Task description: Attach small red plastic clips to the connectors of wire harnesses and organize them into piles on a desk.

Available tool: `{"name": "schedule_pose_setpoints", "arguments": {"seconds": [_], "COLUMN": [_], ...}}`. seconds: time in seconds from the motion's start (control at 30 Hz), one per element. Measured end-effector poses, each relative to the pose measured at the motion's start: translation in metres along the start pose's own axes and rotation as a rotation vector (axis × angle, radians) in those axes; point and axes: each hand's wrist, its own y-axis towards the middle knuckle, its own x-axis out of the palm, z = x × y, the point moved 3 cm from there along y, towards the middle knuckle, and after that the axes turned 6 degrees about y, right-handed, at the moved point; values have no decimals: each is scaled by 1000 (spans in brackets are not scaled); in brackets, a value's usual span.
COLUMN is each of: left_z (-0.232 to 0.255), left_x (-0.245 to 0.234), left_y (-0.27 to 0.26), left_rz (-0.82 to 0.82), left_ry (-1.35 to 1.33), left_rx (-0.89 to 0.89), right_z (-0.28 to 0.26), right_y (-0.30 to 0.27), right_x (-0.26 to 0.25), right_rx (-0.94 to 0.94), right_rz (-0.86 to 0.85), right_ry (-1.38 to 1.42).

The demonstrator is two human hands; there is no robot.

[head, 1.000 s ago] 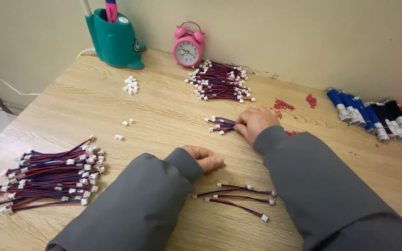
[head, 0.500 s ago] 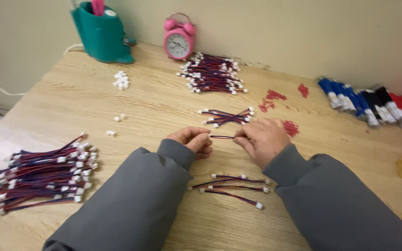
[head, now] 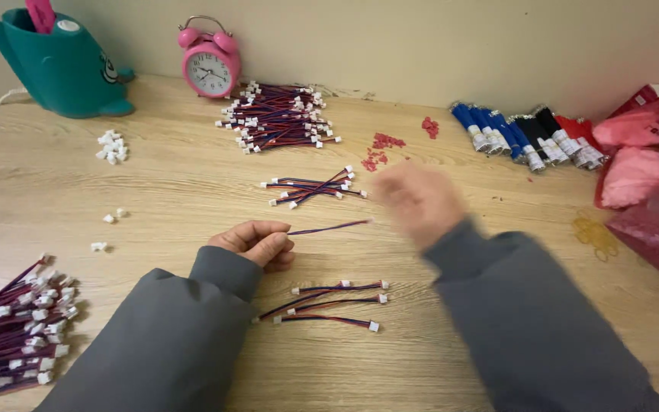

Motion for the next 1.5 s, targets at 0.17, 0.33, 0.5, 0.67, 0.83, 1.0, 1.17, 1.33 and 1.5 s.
{"name": "schedule_pose_setpoints", "arguments": {"seconds": [0.17,0.33,0.5,0.67,0.83,1.0,1.17,1.33,1.5], "left_z": [-3,-9,-3,-10,-7,-11,-13,-8,-10], "left_x": [-2,-4,-4,-3,-2,-3,-5,-4,-3], "left_y": [4,9,3,8,5,6,8,5,7], "left_rz": [-10,2,30,11,-16,-26,-47,-46,-54], "left_ry": [-23,-58,-56,-62,-67,-65,-62,-57,-47], "left_rx": [19,32,25,-11,-20,-22,-24,-44,-45], "right_z": [52,88,105,84,85,77,55,64,93], "right_y": [-34,-44,-43,-32,-35,-38,-33,-37,-39], "right_x": [-36,-26,-17,-12,-15,-35,-40,-35,-15], "right_rx": [264,385,535,480,525,357,322,371,376], "right_rz": [83,-3,-165,-240,-257,17,82,83,-120], "right_ry": [-269,-282,-388,-436,-417,-283,-118,-97,-295]}}
